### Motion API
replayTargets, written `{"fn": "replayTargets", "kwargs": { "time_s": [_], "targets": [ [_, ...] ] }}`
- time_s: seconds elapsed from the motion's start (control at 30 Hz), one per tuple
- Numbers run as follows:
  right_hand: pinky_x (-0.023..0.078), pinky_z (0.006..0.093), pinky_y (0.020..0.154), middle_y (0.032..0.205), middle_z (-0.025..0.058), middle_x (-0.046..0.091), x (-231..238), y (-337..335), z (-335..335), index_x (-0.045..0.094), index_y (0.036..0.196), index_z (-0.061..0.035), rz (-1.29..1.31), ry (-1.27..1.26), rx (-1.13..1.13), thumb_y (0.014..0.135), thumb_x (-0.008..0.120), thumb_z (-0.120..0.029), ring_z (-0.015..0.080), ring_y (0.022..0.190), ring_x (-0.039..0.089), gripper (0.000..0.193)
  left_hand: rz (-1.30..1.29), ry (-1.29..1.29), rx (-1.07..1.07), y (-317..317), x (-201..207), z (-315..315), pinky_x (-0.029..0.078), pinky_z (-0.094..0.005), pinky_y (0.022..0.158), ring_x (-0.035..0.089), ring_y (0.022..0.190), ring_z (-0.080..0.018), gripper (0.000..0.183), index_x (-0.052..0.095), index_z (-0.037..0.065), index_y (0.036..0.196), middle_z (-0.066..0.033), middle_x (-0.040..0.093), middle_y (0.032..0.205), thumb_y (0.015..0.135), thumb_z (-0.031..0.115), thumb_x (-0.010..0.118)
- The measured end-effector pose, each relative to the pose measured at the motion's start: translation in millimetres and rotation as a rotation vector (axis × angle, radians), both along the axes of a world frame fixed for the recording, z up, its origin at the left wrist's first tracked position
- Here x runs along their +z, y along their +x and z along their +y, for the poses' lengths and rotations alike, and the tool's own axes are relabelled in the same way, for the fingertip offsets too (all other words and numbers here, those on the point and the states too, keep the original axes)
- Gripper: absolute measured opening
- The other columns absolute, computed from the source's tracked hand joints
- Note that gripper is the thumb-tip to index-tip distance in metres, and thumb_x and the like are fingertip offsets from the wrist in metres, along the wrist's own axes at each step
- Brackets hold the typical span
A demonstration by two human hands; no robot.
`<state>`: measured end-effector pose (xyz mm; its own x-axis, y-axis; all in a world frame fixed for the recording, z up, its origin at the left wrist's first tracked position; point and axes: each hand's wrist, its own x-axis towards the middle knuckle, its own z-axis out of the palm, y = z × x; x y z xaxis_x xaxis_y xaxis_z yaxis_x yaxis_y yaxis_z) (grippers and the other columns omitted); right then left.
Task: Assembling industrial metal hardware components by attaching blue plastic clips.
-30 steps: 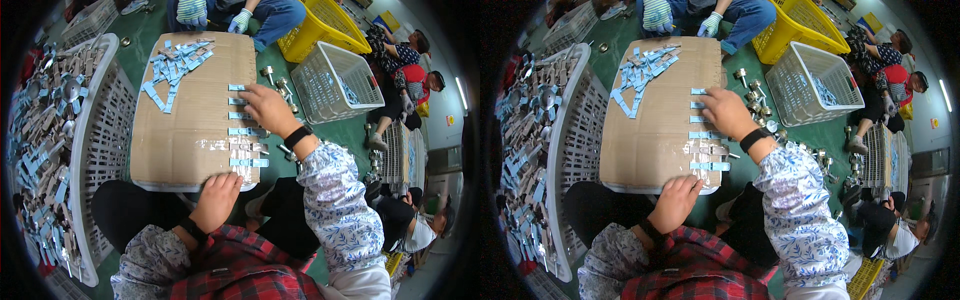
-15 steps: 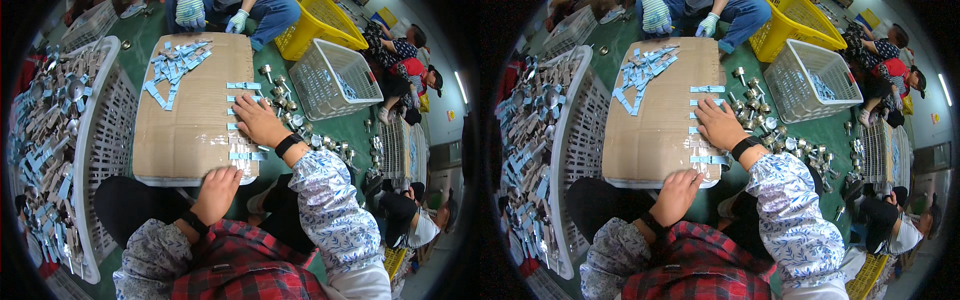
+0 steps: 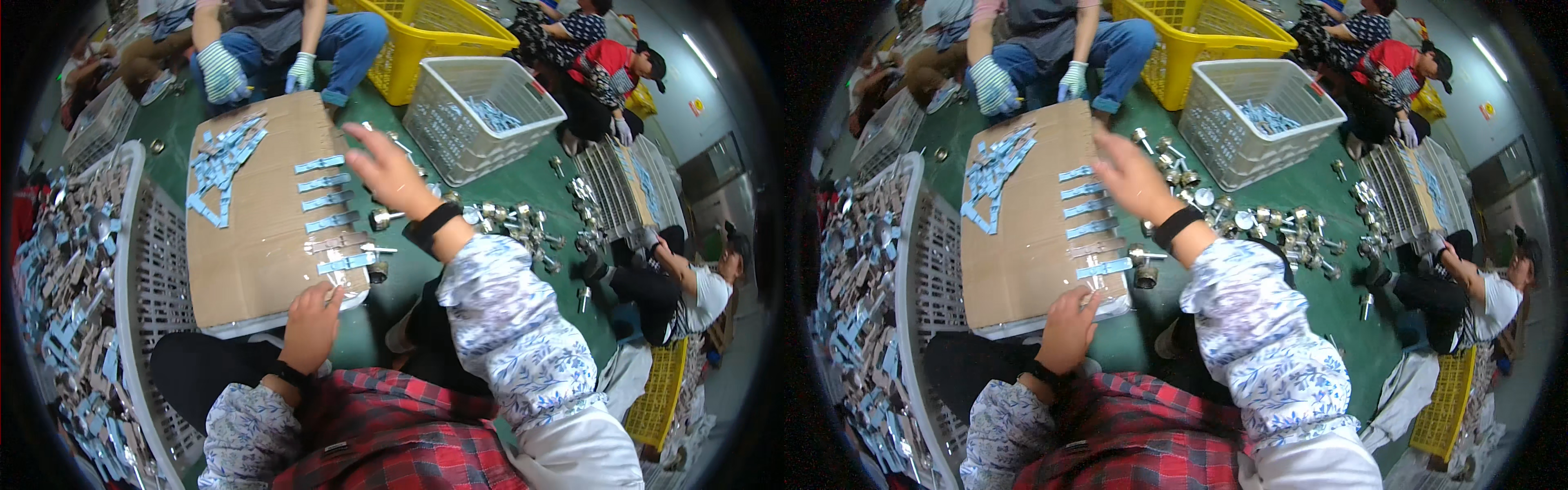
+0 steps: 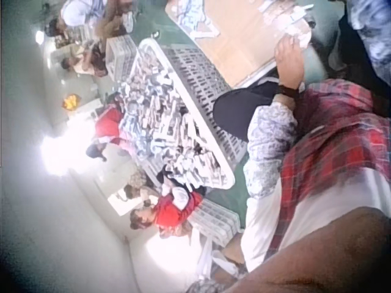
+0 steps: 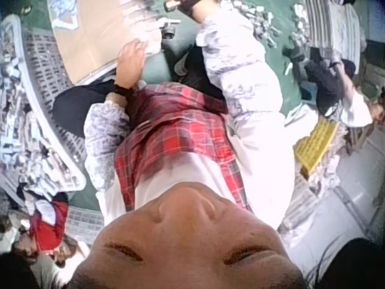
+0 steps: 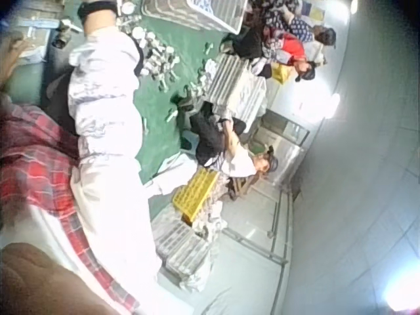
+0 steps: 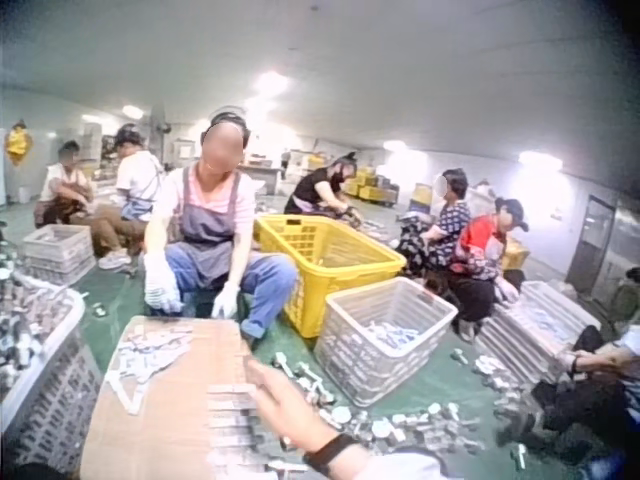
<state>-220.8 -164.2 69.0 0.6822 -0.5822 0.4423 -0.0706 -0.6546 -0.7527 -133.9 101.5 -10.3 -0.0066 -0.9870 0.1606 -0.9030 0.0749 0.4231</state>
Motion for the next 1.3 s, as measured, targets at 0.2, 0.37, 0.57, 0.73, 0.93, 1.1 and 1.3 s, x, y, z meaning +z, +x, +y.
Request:
{"fn": "replayTargets", "kwargs": {
  "time_s": [0.2, 0.37, 0.57, 0.73, 0.93, 1.1, 1.3],
  "targets": [
    [0.053, 0.0330, 0.082, 0.108, 0.0097, 0.069, 42.0, -133.5, -73.7, 0.061, 0.123, -0.0039, -0.415, 0.954, 0.108, 0.101, 0.054, -0.031, 0.0186, 0.096, 0.067, 0.035, -0.085, 0.012, 0.031, 3.1, 14.5, 4.2, 0.039, -0.0499, 0.104, 0.048, 0.124, -0.0406, 0.056, 0.057, 0.009, 0.128, -0.0213, 0.048, 0.136, 0.074, 0.007, 0.072],
    [0.050, 0.0382, 0.070, 0.084, 0.0111, 0.066, -108.6, -242.1, -94.0, 0.064, 0.087, -0.0057, 0.122, 0.441, -0.200, 0.095, 0.056, -0.027, 0.0280, 0.077, 0.062, 0.024, -0.073, 0.043, -0.069, 2.0, 8.7, 4.0, 0.038, -0.0510, 0.104, 0.047, 0.121, -0.0448, 0.066, 0.048, 0.008, 0.139, -0.0257, 0.047, 0.134, 0.077, 0.003, 0.068],
    [0.037, 0.0460, 0.107, 0.140, 0.0182, 0.055, -305.6, -187.9, -1.4, 0.048, 0.144, -0.0198, 0.477, 0.712, 0.100, 0.083, 0.067, -0.051, 0.0348, 0.131, 0.050, 0.071, -0.086, 0.136, -0.073, -5.3, 29.3, 1.4, 0.036, -0.0500, 0.106, 0.045, 0.125, -0.0455, 0.063, 0.047, 0.010, 0.143, -0.0274, 0.047, 0.137, 0.084, 0.005, 0.066],
    [0.036, 0.0470, 0.108, 0.145, 0.0134, 0.052, -306.2, -121.1, 14.3, 0.050, 0.143, -0.0213, 0.549, 0.745, 0.294, 0.091, 0.060, -0.050, 0.0329, 0.132, 0.048, 0.061, -0.095, 0.208, -0.072, -3.8, 33.1, -4.3, 0.035, -0.0492, 0.107, 0.045, 0.125, -0.0456, 0.058, 0.050, 0.008, 0.141, -0.0272, 0.047, 0.138, 0.085, 0.003, 0.065],
    [0.036, 0.0463, 0.107, 0.143, 0.0133, 0.053, -333.3, -98.3, 25.9, 0.054, 0.141, -0.0252, 0.612, 0.933, 0.185, 0.097, 0.053, -0.048, 0.0295, 0.130, 0.051, 0.049, -0.060, 0.188, -0.090, -6.8, 20.8, -8.4, 0.038, -0.0500, 0.104, 0.045, 0.123, -0.0474, 0.051, 0.051, 0.004, 0.137, -0.0285, 0.045, 0.139, 0.087, 0.002, 0.064],
    [0.037, 0.0461, 0.107, 0.141, 0.0143, 0.054, -333.2, -66.2, 29.3, 0.050, 0.143, -0.0293, 0.532, 0.983, 0.241, 0.092, 0.062, -0.047, 0.0335, 0.131, 0.050, 0.055, -0.054, 0.228, -0.028, 3.3, 25.0, 0.8, 0.038, -0.0501, 0.104, 0.045, 0.123, -0.0475, 0.051, 0.051, 0.005, 0.137, -0.0282, 0.044, 0.140, 0.088, 0.002, 0.063],
    [0.043, 0.0471, 0.100, 0.128, 0.0173, 0.061, -384.5, -75.5, 33.5, 0.057, 0.132, -0.0233, 0.380, 0.793, 0.054, 0.086, 0.071, -0.039, 0.0376, 0.122, 0.055, 0.050, -0.036, 0.227, -0.045, -1.7, 23.5, -6.5, 0.039, -0.0498, 0.104, 0.045, 0.123, -0.0468, 0.052, 0.051, 0.007, 0.138, -0.0273, 0.044, 0.140, 0.088, 0.003, 0.064]
  ]
}}
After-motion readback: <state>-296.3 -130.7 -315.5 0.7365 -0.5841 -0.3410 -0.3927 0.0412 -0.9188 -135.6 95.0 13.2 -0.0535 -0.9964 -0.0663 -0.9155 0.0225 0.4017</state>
